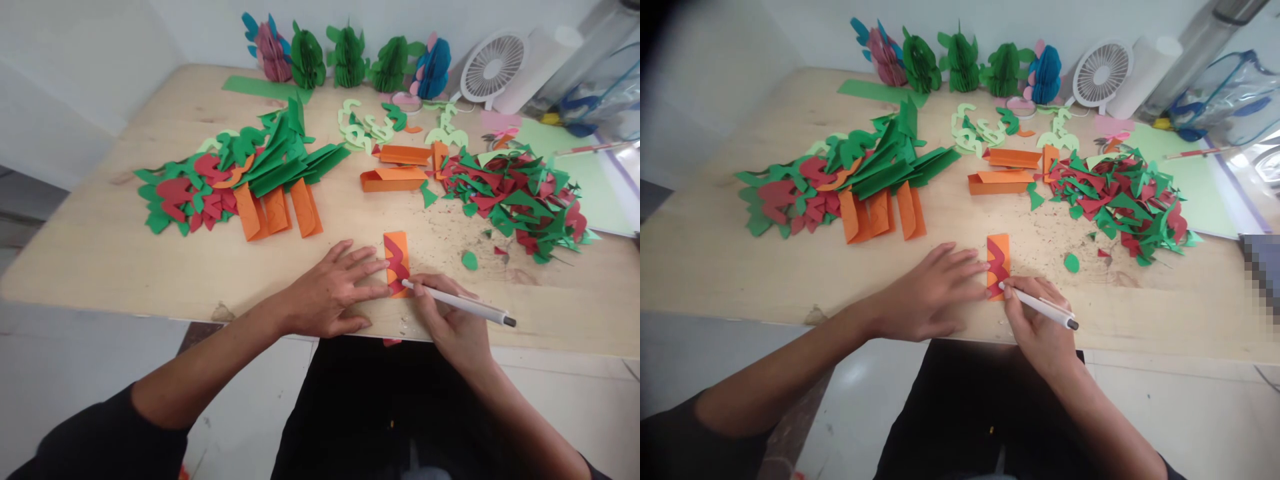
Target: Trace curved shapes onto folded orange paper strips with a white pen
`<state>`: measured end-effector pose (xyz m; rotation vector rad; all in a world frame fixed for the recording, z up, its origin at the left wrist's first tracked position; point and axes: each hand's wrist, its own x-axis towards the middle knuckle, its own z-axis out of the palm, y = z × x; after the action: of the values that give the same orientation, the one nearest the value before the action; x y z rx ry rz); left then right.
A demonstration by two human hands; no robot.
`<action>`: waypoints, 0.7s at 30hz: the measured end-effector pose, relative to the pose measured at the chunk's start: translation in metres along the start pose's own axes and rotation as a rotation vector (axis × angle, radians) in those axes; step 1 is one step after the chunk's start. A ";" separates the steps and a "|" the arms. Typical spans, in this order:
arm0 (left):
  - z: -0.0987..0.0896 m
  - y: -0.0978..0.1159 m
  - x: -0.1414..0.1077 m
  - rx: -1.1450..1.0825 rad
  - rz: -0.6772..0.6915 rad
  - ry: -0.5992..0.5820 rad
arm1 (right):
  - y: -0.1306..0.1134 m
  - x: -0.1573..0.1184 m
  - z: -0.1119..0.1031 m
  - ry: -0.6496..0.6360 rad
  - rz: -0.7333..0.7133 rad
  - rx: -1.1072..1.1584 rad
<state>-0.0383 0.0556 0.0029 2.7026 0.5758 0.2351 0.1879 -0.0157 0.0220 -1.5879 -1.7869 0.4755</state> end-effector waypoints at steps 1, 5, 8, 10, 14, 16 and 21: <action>0.000 0.000 0.000 0.001 0.002 0.001 | 0.000 0.000 0.000 -0.005 -0.001 0.003; 0.000 -0.001 0.000 0.005 0.004 -0.001 | -0.001 -0.001 0.001 -0.009 -0.007 0.017; 0.000 0.000 0.000 0.007 0.008 -0.002 | -0.002 -0.001 0.001 -0.007 -0.002 0.033; 0.000 0.000 0.001 0.009 0.008 -0.005 | -0.002 -0.001 0.001 -0.003 0.003 0.034; 0.000 0.000 0.001 0.014 0.018 -0.008 | -0.002 -0.001 0.001 0.005 -0.001 0.020; 0.000 0.000 0.001 0.016 0.025 -0.006 | -0.002 -0.001 0.001 0.003 -0.006 0.012; 0.000 0.000 0.001 0.020 0.014 0.000 | -0.002 -0.002 0.002 -0.002 -0.019 0.005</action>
<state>-0.0377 0.0558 0.0035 2.7264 0.5629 0.2340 0.1852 -0.0173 0.0212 -1.5662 -1.7997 0.4726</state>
